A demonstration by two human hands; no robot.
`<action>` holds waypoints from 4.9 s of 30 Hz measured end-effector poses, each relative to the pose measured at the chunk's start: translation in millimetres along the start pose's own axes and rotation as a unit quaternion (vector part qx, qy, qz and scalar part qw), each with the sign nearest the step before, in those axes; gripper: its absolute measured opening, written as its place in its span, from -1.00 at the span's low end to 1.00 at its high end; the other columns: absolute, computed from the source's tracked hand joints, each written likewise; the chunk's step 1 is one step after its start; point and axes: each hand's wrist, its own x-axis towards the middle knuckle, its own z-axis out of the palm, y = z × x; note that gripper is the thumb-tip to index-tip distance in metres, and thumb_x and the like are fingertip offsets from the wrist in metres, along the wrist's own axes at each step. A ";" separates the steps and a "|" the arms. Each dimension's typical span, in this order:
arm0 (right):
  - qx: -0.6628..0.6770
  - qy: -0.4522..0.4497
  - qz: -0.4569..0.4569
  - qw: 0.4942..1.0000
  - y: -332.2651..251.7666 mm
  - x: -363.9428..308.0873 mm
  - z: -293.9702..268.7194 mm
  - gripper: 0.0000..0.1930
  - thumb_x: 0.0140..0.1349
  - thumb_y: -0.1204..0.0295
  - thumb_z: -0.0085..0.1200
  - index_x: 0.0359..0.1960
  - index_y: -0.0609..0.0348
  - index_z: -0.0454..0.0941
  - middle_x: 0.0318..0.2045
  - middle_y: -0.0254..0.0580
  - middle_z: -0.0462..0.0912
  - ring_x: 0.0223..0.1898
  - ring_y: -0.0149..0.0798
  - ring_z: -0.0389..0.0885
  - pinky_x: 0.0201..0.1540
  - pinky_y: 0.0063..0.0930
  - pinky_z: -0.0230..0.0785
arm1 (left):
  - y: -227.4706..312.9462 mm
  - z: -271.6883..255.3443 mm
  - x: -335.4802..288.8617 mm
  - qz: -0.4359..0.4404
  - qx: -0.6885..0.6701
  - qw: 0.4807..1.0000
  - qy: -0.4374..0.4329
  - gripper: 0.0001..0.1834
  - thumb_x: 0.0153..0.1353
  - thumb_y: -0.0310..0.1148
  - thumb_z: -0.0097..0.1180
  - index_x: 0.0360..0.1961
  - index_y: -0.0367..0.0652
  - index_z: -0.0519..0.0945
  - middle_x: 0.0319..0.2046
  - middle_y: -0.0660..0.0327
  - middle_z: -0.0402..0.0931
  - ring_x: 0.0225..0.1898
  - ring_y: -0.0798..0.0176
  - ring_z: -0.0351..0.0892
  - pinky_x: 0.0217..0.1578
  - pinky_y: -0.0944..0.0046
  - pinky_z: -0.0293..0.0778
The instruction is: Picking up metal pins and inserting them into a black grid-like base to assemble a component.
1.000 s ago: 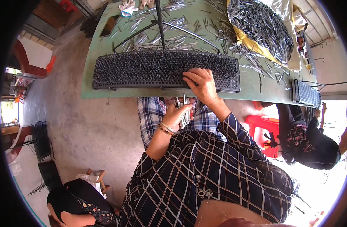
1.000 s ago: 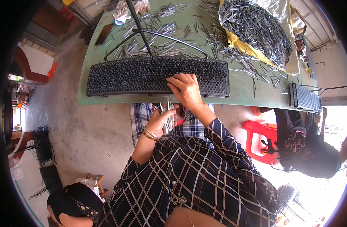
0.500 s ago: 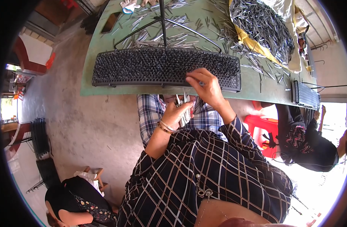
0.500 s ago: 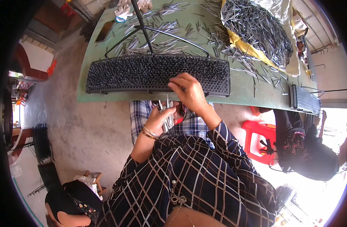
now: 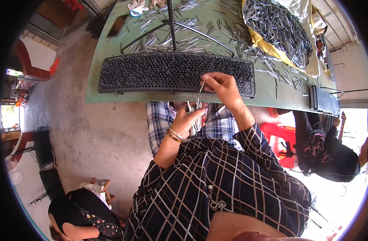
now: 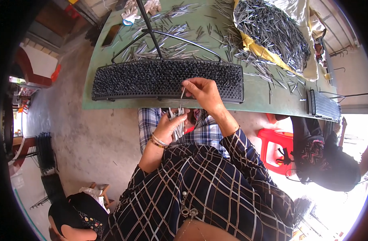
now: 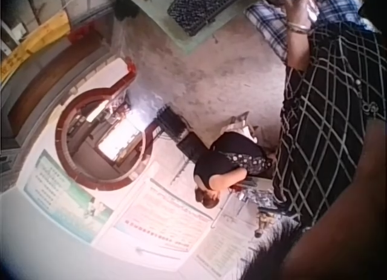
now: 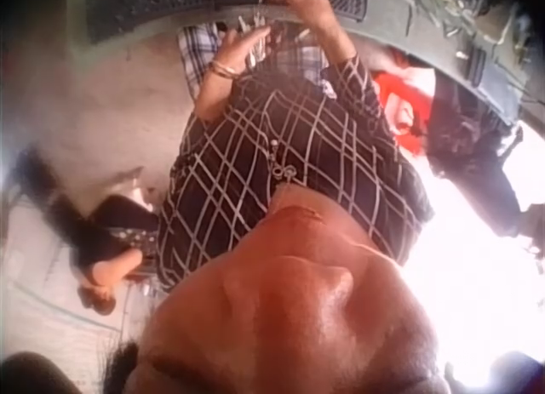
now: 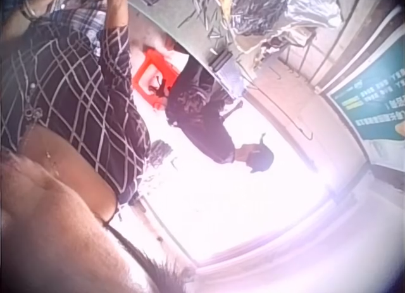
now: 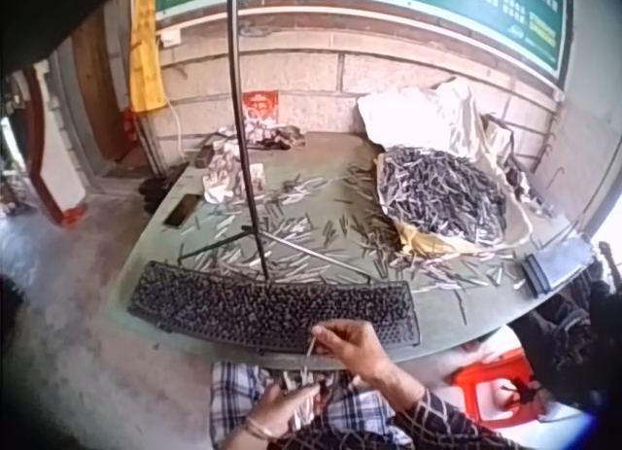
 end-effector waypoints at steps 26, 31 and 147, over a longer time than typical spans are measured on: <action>-0.446 0.006 -0.394 0.803 19.8 13.1 28.5 -0.76 0.01 0.44 0.18 -0.24 0.15 0.59 -0.29 -0.22 0.49 -0.28 -0.13 0.51 -0.24 -0.30 0.34 | 6.7 -5.0 -3.3 -0.019 -0.029 0.998 0.061 -0.73 0.10 -0.47 0.17 -0.16 -0.27 0.48 -0.37 0.20 0.52 -0.45 0.36 0.53 -0.54 0.37 0.52; -0.321 -0.018 -0.305 0.896 4.3 1.3 17.0 -0.83 0.05 0.42 0.18 -0.35 0.24 0.61 -0.37 -0.15 0.55 -0.37 -0.16 0.55 -0.31 -0.37 0.38 | 8.6 -4.2 -4.8 -0.013 -0.017 0.999 0.042 -0.72 0.10 -0.45 0.18 -0.14 -0.23 0.48 -0.43 0.27 0.51 -0.48 0.41 0.52 -0.51 0.40 0.51; -0.319 0.126 -0.334 0.878 15.7 10.0 12.3 -0.90 0.08 0.44 0.16 -0.39 0.17 0.56 -0.45 -0.19 0.56 -0.44 -0.08 0.58 -0.44 -0.34 0.43 | -5.0 4.9 1.9 0.007 -0.037 0.997 0.063 -0.83 0.18 -0.43 0.06 -0.21 -0.23 0.52 -0.41 0.14 0.58 -0.54 0.38 0.53 -0.61 0.42 0.46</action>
